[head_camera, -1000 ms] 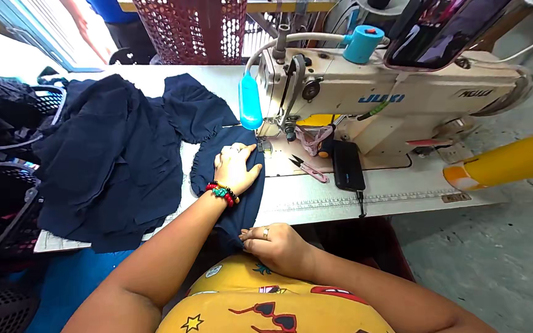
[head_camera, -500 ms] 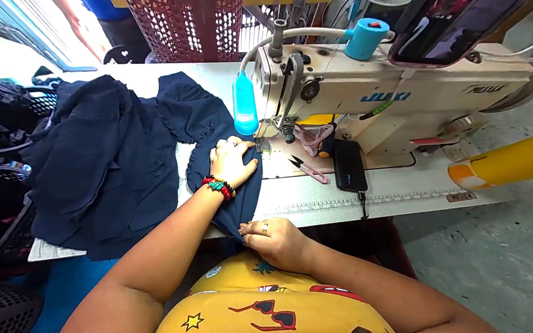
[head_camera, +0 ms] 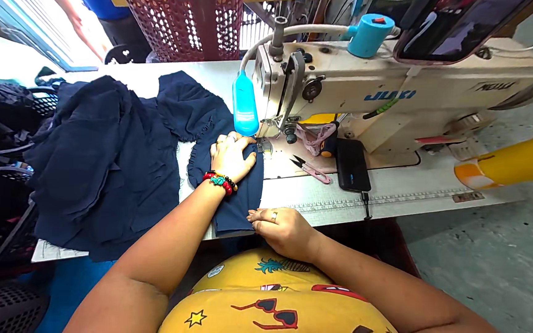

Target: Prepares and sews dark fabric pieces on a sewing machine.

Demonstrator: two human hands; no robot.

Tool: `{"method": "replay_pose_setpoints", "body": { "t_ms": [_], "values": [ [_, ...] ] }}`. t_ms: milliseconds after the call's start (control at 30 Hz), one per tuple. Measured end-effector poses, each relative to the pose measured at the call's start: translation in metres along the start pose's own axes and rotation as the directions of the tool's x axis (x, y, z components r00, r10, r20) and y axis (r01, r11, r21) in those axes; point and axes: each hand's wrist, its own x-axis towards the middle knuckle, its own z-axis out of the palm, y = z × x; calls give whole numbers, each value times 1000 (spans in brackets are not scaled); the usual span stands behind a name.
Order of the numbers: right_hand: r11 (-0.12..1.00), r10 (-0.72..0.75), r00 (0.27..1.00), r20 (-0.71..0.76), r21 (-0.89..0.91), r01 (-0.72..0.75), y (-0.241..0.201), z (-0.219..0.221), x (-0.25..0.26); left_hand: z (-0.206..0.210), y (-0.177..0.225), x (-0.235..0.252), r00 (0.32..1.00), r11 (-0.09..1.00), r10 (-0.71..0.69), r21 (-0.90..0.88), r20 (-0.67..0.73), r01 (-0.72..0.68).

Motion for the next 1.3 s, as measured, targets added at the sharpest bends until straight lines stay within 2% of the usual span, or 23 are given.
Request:
{"method": "replay_pose_setpoints", "body": {
  "t_ms": [600, 867, 1033, 1200, 1300],
  "values": [
    [984, 95, 996, -4, -151, -94, 34, -7, 9, 2, -5, 17, 1000, 999, -18, 31, -11, 18],
    [947, 256, 967, -20, -198, -254, 39, -2, 17, 4, -10, 17, 998, 999, 43, -13, -42, -43],
    [908, 324, 946, 22, -289, -305, 13, 3, 8, 1, -14, -1, 992, 991, 128, 38, -16, -128],
    [887, 373, 925, 65, -318, -335, -3, -4, -13, 2, -10, -41, 971, 965, 233, 135, -53, -224],
    [885, 400, 911, 100, -301, -356, -4, -8, -14, 4, -6, -56, 982, 968, 190, 164, 17, -190]
  ]
}}
